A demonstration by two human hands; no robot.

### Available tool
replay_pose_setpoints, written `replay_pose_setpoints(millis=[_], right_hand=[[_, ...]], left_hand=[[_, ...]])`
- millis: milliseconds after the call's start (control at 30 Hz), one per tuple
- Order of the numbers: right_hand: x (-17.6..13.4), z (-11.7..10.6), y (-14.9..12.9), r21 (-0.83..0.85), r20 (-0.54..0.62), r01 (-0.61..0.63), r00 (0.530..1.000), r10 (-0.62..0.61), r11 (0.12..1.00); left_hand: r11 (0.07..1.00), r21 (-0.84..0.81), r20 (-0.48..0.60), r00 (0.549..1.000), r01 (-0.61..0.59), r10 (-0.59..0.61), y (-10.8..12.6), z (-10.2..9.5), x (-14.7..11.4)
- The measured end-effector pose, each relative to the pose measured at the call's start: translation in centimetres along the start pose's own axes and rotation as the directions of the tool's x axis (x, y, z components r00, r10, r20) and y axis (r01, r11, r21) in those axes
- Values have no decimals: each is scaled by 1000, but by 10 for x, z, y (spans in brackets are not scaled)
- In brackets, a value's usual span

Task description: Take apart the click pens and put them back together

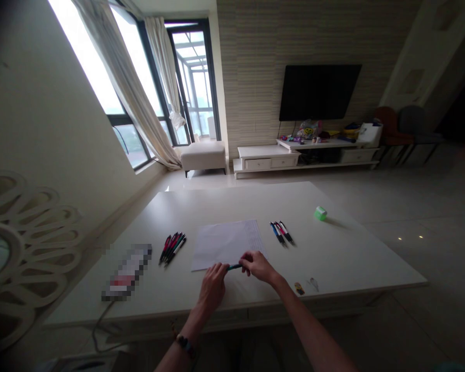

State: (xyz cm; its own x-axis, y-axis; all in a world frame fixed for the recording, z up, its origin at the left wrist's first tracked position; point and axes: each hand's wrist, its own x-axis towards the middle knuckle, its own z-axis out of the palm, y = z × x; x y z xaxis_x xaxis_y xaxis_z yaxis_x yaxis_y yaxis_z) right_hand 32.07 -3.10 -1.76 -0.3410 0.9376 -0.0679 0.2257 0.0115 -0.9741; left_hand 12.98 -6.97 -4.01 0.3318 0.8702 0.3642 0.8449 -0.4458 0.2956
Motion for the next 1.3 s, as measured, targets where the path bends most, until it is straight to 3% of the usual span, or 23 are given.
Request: replay_pose_setpoints(millis=[600,767,1000,1300], right_hand=[[4,4,5,3,-10,-31,999,31,1000],[3,-2,-4,22,-152,77,986,-73,997],[1,-22,-17,180,-249,117,966,-70,977],[12,9,-37,34,-128,150,981,-144,988]], left_hand=[[999,-21,7,999,49,-49,0,0,1],[994,-69,0,997,82,-82,-1,1,2],[962,-245,-99,984,120,-148,-4,4,1],[911,-377,-40,980,167,-196,3,-5,1]])
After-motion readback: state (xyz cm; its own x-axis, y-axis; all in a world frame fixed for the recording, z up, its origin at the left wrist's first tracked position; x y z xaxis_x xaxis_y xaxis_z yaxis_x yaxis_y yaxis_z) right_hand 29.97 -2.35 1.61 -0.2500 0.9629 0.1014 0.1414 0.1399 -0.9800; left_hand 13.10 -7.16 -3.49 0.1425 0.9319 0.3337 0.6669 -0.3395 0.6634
